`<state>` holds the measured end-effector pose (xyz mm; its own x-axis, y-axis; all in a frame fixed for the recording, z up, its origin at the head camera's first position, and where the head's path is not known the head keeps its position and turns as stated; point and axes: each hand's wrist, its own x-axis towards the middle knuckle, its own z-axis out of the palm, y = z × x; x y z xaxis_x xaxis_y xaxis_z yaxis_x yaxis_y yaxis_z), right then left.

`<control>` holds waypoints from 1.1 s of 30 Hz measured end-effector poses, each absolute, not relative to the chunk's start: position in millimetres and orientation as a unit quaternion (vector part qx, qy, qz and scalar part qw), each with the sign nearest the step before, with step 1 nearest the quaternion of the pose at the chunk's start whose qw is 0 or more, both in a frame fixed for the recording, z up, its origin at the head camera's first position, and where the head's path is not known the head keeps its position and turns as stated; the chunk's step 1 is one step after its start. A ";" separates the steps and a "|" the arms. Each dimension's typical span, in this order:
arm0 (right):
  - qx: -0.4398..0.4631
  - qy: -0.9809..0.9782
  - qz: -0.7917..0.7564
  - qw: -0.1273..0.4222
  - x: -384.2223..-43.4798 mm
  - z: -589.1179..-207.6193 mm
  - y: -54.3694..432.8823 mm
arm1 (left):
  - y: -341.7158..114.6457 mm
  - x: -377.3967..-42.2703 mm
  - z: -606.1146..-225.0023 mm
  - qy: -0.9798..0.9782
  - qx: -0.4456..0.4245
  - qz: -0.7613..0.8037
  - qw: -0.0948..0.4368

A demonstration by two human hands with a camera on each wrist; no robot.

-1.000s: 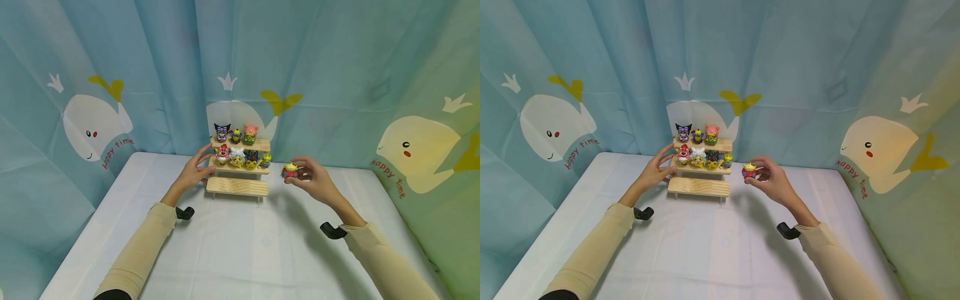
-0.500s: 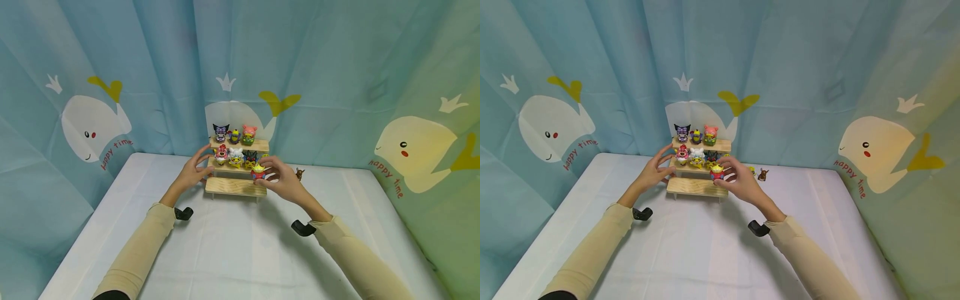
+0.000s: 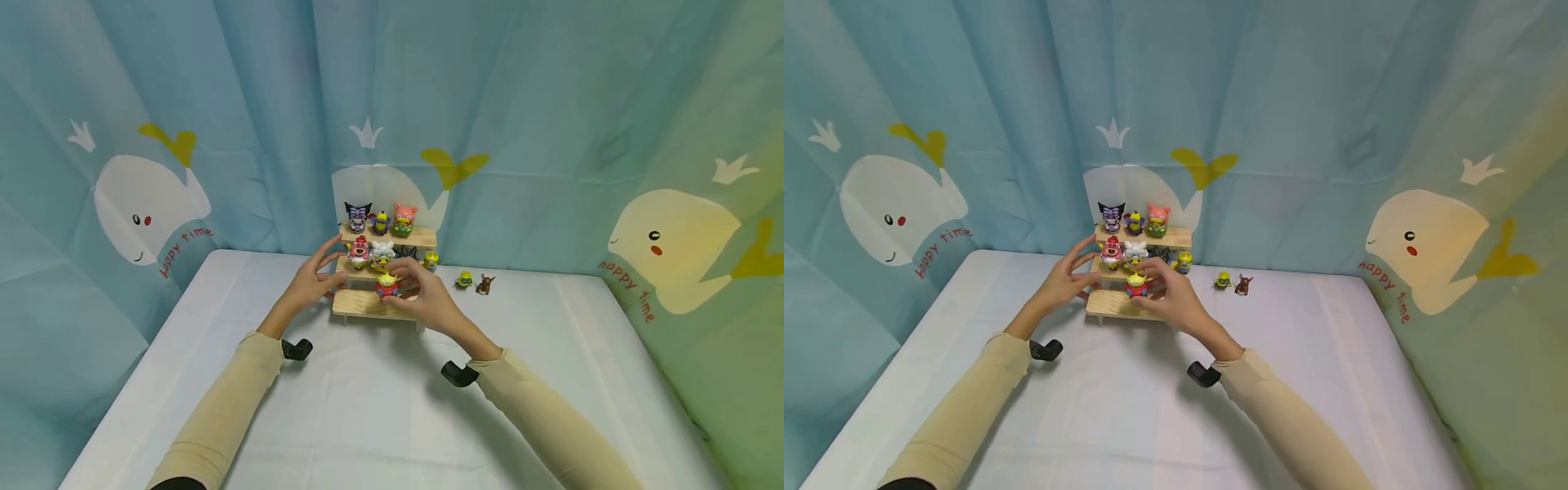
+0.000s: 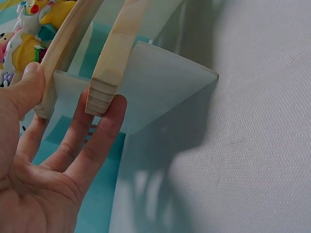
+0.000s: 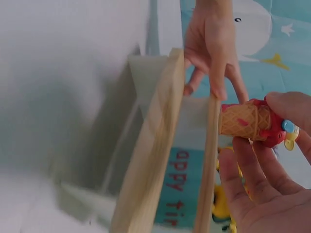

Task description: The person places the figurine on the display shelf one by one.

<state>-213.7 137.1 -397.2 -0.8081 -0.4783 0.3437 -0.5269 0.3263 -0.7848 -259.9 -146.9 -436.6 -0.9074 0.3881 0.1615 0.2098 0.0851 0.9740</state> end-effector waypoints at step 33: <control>0.293 -0.811 0.504 0.049 -223.9 -440.3 87.1 | -147.0 -260.0 -435.9 0.740 0.201 0.639 0.061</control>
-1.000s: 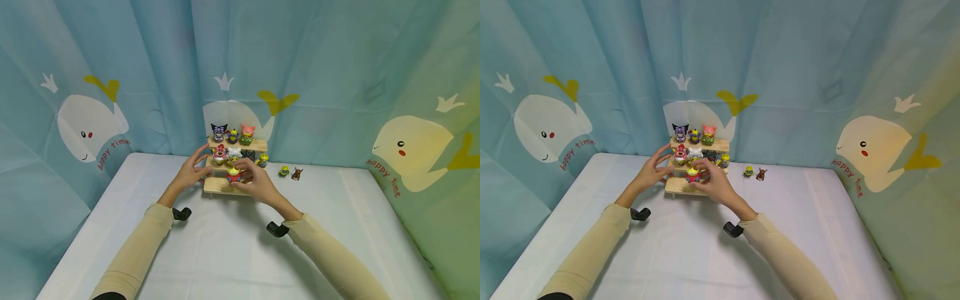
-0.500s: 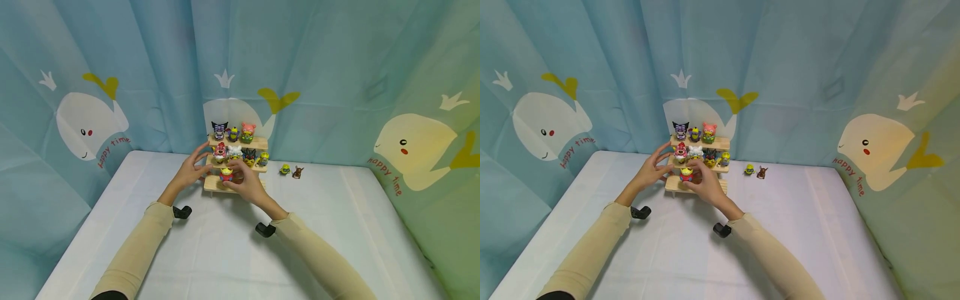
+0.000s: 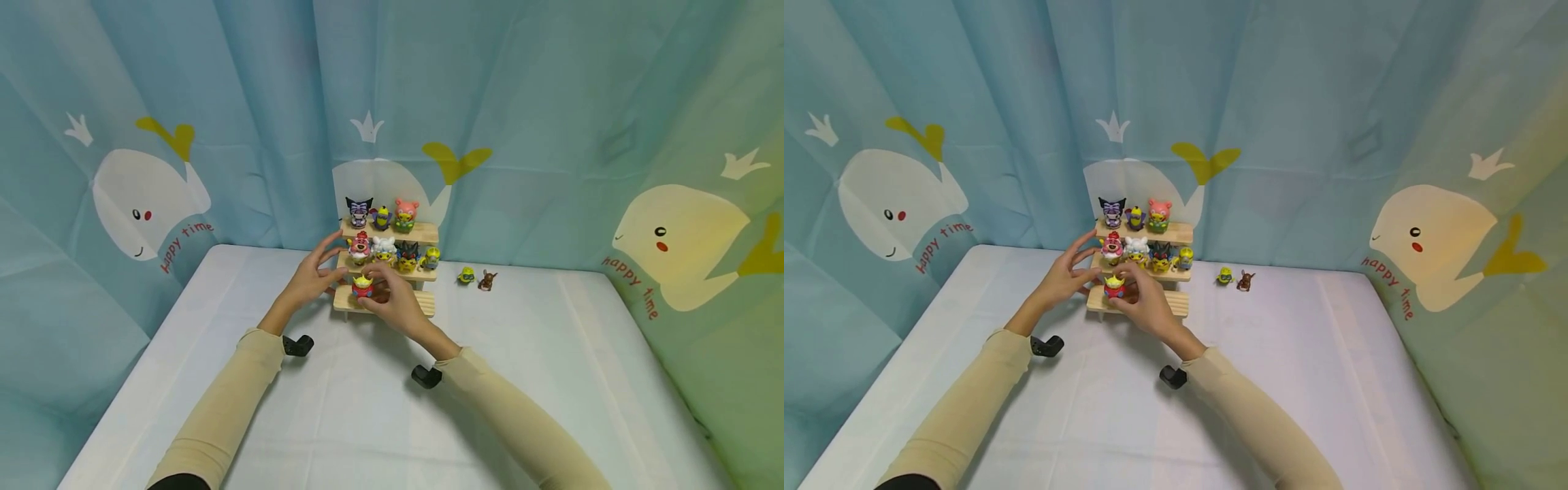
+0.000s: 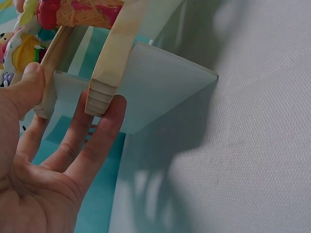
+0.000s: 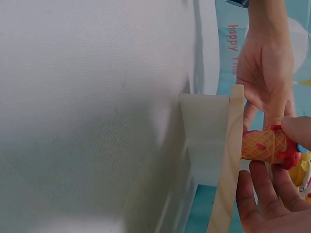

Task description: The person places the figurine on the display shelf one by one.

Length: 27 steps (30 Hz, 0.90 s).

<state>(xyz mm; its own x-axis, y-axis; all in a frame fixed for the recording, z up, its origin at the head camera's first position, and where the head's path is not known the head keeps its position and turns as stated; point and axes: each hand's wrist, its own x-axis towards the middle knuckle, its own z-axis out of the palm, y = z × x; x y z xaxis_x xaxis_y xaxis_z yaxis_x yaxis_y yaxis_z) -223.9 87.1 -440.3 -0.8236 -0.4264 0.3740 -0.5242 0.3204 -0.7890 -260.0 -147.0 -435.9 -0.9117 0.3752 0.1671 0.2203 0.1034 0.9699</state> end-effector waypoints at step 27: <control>0.304 -0.820 0.485 0.026 -222.1 -435.7 90.0 | -148.6 -274.6 -459.4 0.747 0.203 0.632 0.047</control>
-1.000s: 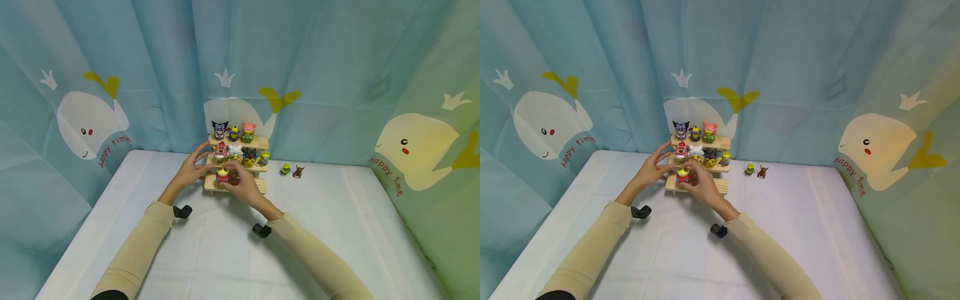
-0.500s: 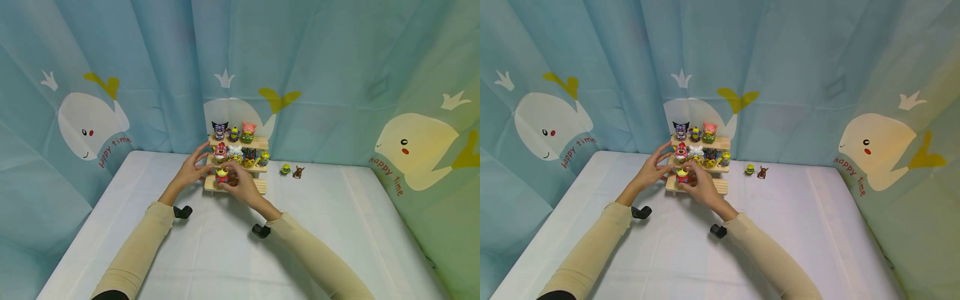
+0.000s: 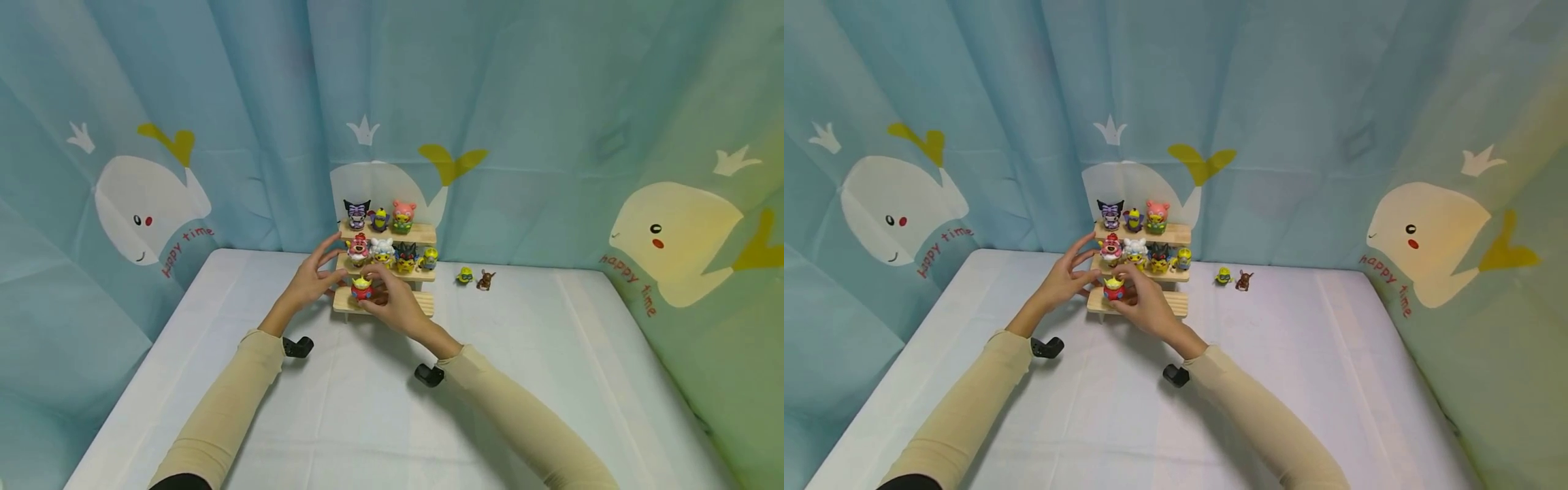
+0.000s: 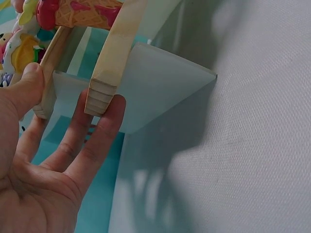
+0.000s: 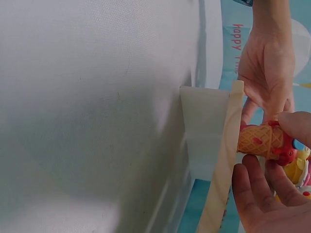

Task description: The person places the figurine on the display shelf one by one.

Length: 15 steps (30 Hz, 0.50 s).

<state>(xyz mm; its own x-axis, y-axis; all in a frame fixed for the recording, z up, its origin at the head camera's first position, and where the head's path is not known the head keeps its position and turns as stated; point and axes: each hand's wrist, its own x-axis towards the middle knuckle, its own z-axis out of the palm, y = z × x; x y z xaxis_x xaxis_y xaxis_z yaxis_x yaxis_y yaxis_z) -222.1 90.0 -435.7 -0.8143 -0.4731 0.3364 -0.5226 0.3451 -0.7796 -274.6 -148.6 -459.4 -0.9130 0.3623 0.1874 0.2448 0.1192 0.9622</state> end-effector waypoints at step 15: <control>0.324 -0.815 0.481 0.015 -219.3 -430.0 100.7 | -150.0 -275.8 -461.4 0.745 0.198 0.635 0.050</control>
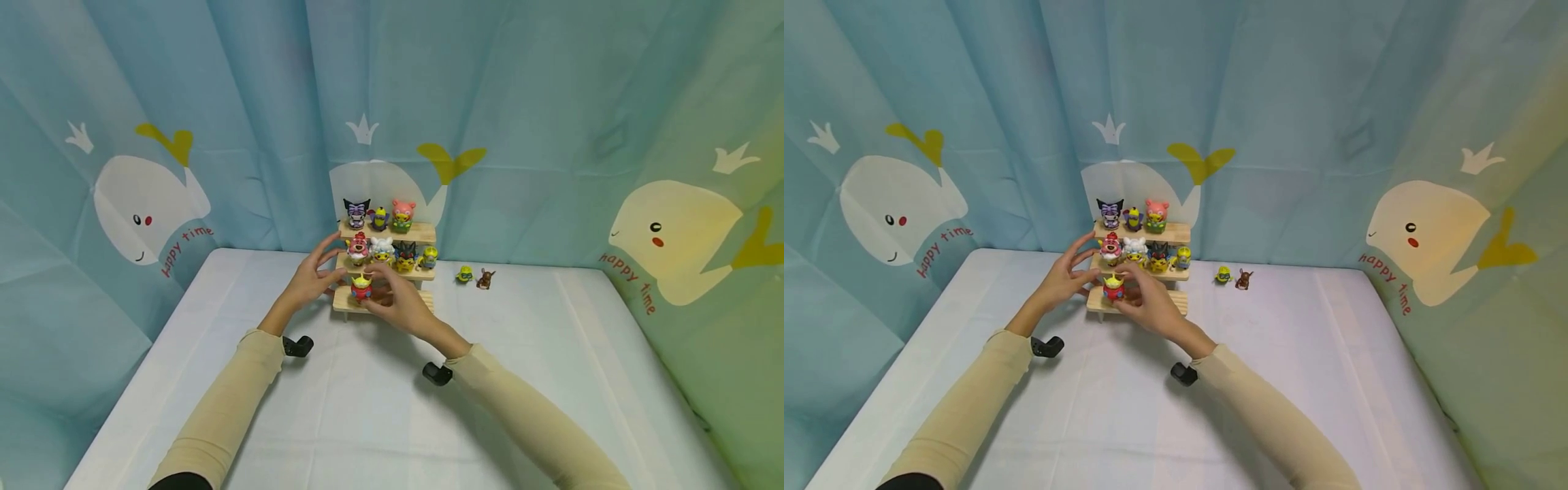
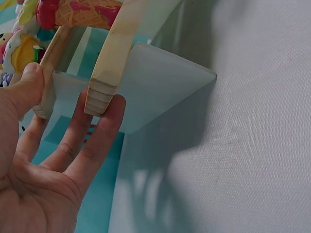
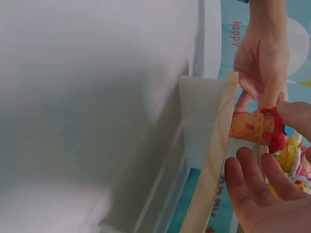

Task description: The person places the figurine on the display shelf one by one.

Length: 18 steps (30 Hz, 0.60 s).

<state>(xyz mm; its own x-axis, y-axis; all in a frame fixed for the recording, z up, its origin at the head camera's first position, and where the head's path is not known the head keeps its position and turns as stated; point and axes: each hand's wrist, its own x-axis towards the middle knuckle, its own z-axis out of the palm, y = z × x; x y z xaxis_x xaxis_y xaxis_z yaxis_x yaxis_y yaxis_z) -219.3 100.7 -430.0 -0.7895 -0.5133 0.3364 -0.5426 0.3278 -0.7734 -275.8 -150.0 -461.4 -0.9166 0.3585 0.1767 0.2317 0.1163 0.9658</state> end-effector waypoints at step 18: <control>0.329 -0.818 0.470 0.037 -205.0 -422.9 162.8 | -149.4 -268.9 -446.5 0.737 0.197 0.643 0.069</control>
<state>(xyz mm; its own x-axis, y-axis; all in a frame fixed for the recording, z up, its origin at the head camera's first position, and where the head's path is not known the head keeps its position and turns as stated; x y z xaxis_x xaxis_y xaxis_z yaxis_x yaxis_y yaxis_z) -205.0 162.8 -422.9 -0.7809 -0.5031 0.3702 -0.5731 0.3412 -0.7451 -268.9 -149.4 -446.5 -0.9130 0.3789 0.1511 0.2011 0.0958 0.9749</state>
